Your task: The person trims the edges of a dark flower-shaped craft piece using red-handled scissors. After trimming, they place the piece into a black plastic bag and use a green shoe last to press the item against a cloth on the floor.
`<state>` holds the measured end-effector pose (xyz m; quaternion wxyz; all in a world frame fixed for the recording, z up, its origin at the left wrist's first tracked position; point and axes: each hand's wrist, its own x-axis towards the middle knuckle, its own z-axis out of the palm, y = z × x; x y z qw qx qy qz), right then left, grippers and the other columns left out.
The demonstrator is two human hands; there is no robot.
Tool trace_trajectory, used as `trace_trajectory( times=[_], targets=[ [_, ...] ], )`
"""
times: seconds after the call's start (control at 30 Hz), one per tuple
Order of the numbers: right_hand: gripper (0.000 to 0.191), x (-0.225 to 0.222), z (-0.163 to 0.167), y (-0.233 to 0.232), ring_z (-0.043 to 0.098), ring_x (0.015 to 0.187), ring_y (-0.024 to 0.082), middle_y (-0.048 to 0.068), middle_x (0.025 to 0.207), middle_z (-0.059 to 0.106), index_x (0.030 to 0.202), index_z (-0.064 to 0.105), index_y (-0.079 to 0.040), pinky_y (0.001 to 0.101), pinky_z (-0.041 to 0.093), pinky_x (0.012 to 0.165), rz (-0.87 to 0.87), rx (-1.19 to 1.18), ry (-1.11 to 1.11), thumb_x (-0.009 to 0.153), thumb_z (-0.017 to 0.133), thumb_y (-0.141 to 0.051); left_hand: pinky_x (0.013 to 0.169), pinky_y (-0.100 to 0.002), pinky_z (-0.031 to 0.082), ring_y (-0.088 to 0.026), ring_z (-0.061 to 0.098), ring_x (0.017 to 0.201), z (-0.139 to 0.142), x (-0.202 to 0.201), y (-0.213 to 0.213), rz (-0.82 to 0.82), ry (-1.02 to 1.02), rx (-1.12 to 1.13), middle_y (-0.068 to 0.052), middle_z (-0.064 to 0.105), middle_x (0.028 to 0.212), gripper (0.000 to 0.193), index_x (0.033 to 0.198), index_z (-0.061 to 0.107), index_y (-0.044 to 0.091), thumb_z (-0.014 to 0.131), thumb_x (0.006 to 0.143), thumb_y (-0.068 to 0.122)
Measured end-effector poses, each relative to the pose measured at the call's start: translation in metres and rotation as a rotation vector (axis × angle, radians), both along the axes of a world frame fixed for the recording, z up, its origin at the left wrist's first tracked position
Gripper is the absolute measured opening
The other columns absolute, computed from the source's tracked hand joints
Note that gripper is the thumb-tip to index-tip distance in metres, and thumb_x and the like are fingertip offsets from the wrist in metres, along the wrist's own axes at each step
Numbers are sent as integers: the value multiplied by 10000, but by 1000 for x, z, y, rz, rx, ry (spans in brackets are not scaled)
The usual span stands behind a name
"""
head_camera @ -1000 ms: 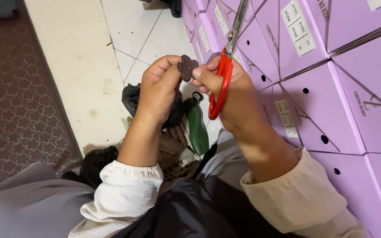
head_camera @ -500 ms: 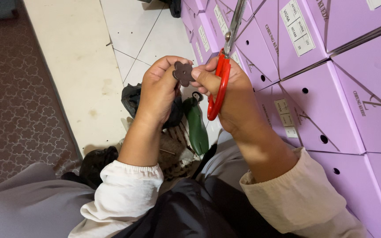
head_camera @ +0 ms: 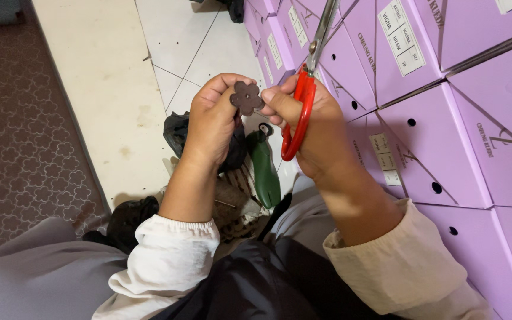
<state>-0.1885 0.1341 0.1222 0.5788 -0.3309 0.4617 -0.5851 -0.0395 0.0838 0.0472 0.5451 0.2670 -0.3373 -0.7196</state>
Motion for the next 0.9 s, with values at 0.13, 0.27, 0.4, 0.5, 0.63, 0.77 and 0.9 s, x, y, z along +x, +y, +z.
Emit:
trace_trajectory(
  times=[0.13, 0.27, 0.4, 0.5, 0.63, 0.77, 0.9],
  targets=[
    [207, -1, 0, 0, 663, 815, 147, 110, 938, 697, 1009, 557, -48, 261, 521, 727, -4, -1, -14, 890, 725, -28, 749, -228, 515, -89, 637, 829, -1, 0, 0, 15, -29, 32, -40, 705, 949, 106, 1033, 686, 20, 632, 997, 104],
    [194, -1, 0, 0, 660, 814, 144, 119, 940, 695, 1008, 562, -36, 257, 520, 730, 9, 5, -12, 904, 725, -25, 698, -211, 493, -69, 622, 805, 1, -1, 1, 9, -24, 42, -19, 701, 940, 99, 1030, 685, 29, 636, 988, 104],
    [195, -1, 1, 0, 663, 812, 143, 118, 948, 697, 1008, 560, -41, 256, 521, 722, 0, 14, 5, 900, 722, -29, 560, -195, 394, -36, 525, 663, 8, 0, 1, 32, -117, 65, 19, 663, 829, 140, 1026, 698, 30, 629, 992, 147],
    [203, -2, 0, 0, 678, 821, 147, 110, 955, 698, 1005, 558, -45, 259, 529, 725, -15, 21, 6, 888, 723, -30, 490, -220, 341, -43, 415, 541, 15, 4, 1, 2, -66, 138, 53, 528, 683, 216, 1006, 698, 37, 617, 1021, 237],
    [221, -4, -5, -2, 681, 837, 150, 104, 953, 681, 1028, 555, -48, 267, 539, 755, -12, -7, 13, 900, 734, -30, 440, -231, 285, -58, 345, 477, 17, 5, 1, -43, -54, 139, 41, 439, 590, 363, 957, 690, 29, 577, 1050, 361],
    [216, -2, -16, -9, 681, 830, 148, 85, 922, 681, 1008, 552, -69, 262, 537, 764, 2, -40, 16, 892, 730, -25, 439, -235, 265, -54, 320, 478, 0, -2, -1, -3, -76, 165, 48, 441, 600, 306, 949, 659, 46, 625, 1037, 338],
    [139, -6, -16, -9, 617, 734, 133, 96, 877, 698, 981, 586, -52, 256, 496, 680, -64, -60, 103, 932, 715, -55, 597, -238, 363, -43, 444, 676, -37, 7, -17, 175, -306, -103, 68, 581, 787, 241, 1016, 698, 27, 734, 1041, 264]
  ],
)
